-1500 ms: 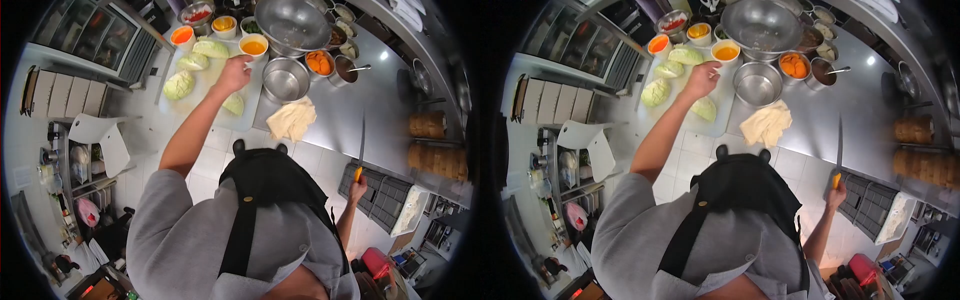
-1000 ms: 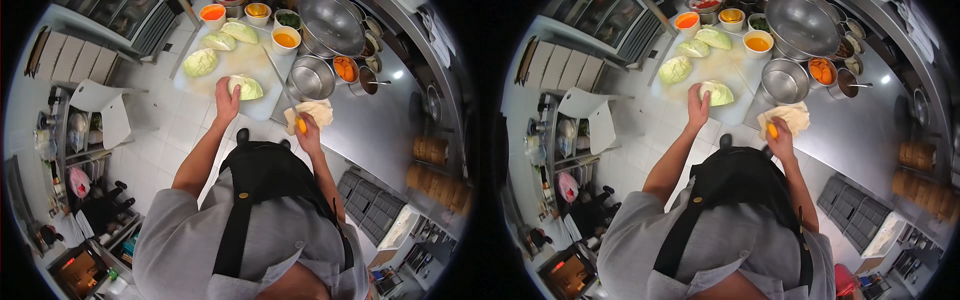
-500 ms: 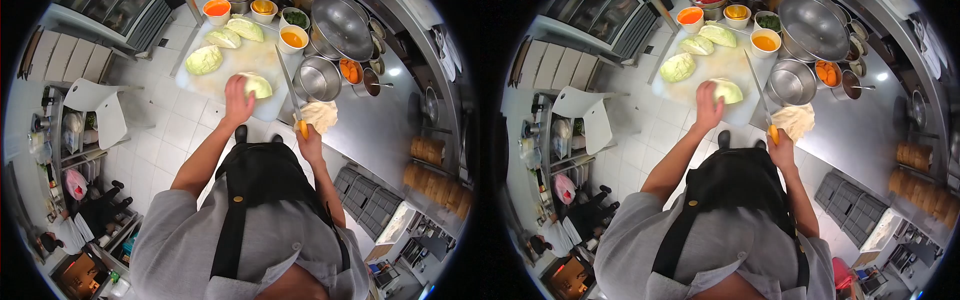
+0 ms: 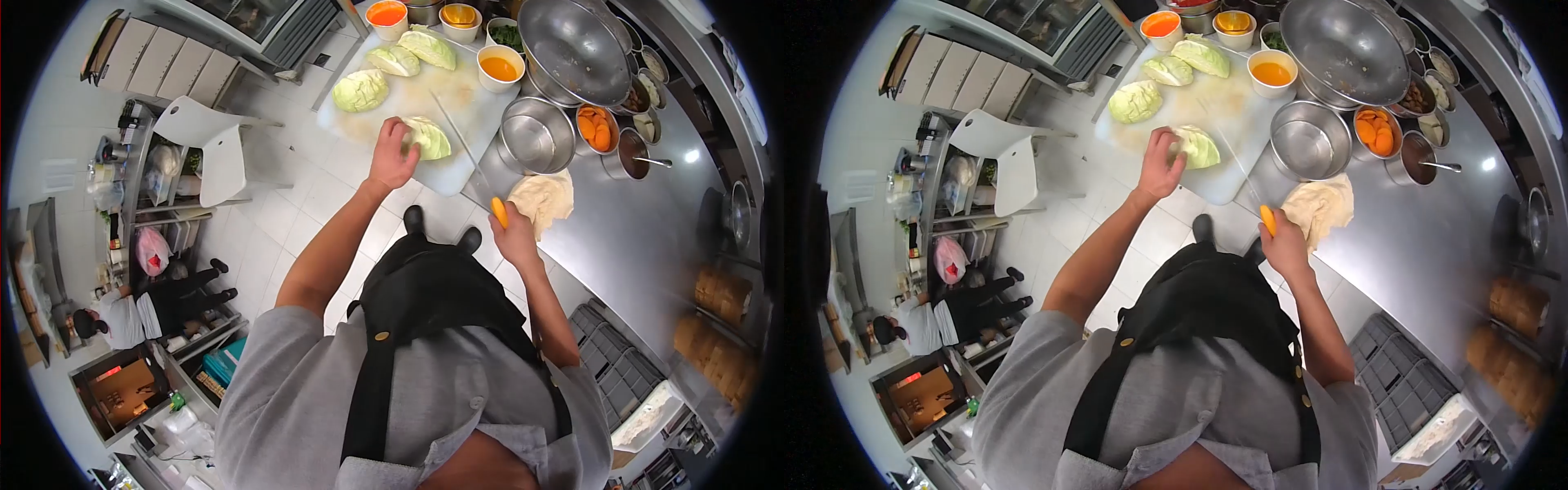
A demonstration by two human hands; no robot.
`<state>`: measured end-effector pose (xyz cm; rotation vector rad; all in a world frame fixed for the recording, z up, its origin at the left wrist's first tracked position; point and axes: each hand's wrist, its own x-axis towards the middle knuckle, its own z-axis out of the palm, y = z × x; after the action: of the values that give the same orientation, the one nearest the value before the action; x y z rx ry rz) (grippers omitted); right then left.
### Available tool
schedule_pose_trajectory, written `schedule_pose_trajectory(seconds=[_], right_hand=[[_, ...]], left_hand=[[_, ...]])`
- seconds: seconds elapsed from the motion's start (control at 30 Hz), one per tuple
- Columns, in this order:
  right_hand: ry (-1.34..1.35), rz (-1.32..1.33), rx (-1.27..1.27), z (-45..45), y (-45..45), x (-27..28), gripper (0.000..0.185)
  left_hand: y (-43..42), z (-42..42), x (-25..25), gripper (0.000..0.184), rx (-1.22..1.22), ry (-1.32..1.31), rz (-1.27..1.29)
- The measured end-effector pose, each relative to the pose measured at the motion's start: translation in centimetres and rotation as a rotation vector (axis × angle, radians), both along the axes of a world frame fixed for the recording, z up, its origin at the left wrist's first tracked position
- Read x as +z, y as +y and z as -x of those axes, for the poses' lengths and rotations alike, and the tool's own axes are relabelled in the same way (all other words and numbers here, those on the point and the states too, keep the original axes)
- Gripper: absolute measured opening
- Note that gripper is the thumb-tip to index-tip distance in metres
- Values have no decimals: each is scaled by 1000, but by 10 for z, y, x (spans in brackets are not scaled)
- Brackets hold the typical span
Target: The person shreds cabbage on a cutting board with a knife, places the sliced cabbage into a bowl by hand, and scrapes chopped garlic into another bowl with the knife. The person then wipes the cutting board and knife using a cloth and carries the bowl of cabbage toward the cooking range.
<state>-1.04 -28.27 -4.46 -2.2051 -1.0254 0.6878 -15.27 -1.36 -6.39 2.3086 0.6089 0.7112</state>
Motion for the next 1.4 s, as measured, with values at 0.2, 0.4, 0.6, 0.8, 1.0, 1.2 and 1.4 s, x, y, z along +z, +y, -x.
schedule_pose_trajectory(seconds=[0.2, 0.4, 0.6, 0.8, 1.0, 1.2, 1.4], right_hand=[[-30, 1, -11, 32, -1, -4, 29], [-140, 77, -113, 45, -7, 10, 29], [-242, 126, -141, 57, -5, 35, 33], [-370, 100, -176, 93, -1, 41, 41], [-363, 240, -134, 105, 3, 58, 46], [-362, 255, -98, 100, 5, 68, 46], [-330, 292, -69, 92, 18, 76, 46]], left_hand=[[-4, -4, -13, 37, -1, -169, -94], [2, -2, -4, 42, -101, -147, -262], [13, -14, -21, 41, -87, -192, -173], [14, -16, -21, 37, -100, -146, -316], [14, -17, -30, 33, -100, -199, -258], [14, -17, -32, 35, -98, -204, -228], [15, -17, -34, 37, -92, -240, -202]])
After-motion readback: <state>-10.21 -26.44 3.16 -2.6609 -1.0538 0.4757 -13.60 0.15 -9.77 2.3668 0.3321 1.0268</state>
